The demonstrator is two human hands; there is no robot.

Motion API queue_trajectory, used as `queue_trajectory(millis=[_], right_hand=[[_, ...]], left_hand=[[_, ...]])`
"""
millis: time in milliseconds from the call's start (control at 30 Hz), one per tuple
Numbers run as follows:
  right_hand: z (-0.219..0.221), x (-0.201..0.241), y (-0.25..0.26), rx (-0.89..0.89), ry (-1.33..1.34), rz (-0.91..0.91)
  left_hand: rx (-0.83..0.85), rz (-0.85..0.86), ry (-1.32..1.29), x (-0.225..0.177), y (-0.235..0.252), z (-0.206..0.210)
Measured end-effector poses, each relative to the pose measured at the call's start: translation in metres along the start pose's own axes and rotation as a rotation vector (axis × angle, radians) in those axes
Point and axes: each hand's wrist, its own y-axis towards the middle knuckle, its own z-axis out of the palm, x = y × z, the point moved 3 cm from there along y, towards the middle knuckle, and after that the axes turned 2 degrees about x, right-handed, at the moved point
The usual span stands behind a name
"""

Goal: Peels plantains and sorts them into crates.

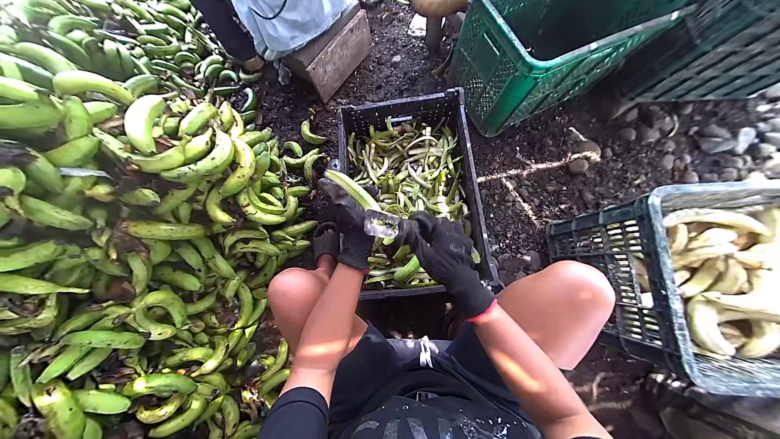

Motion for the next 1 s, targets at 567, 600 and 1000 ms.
queue_trajectory(millis=[567, 600, 1000], right_hand=[[0.013, 0.009, 0.006, -0.124, 0.069, -0.023], [0.010, 0.008, 0.008, -0.122, 0.083, -0.036], [-0.014, -0.005, 0.047, -0.093, 0.073, 0.107]], left_hand=[[-0.256, -0.106, -0.521, 0.004, 0.014, 0.001], [-0.126, -0.131, -0.607, -0.008, 0.010, 0.010], [0.492, -0.148, 0.232, -0.033, -0.009, 0.021]])
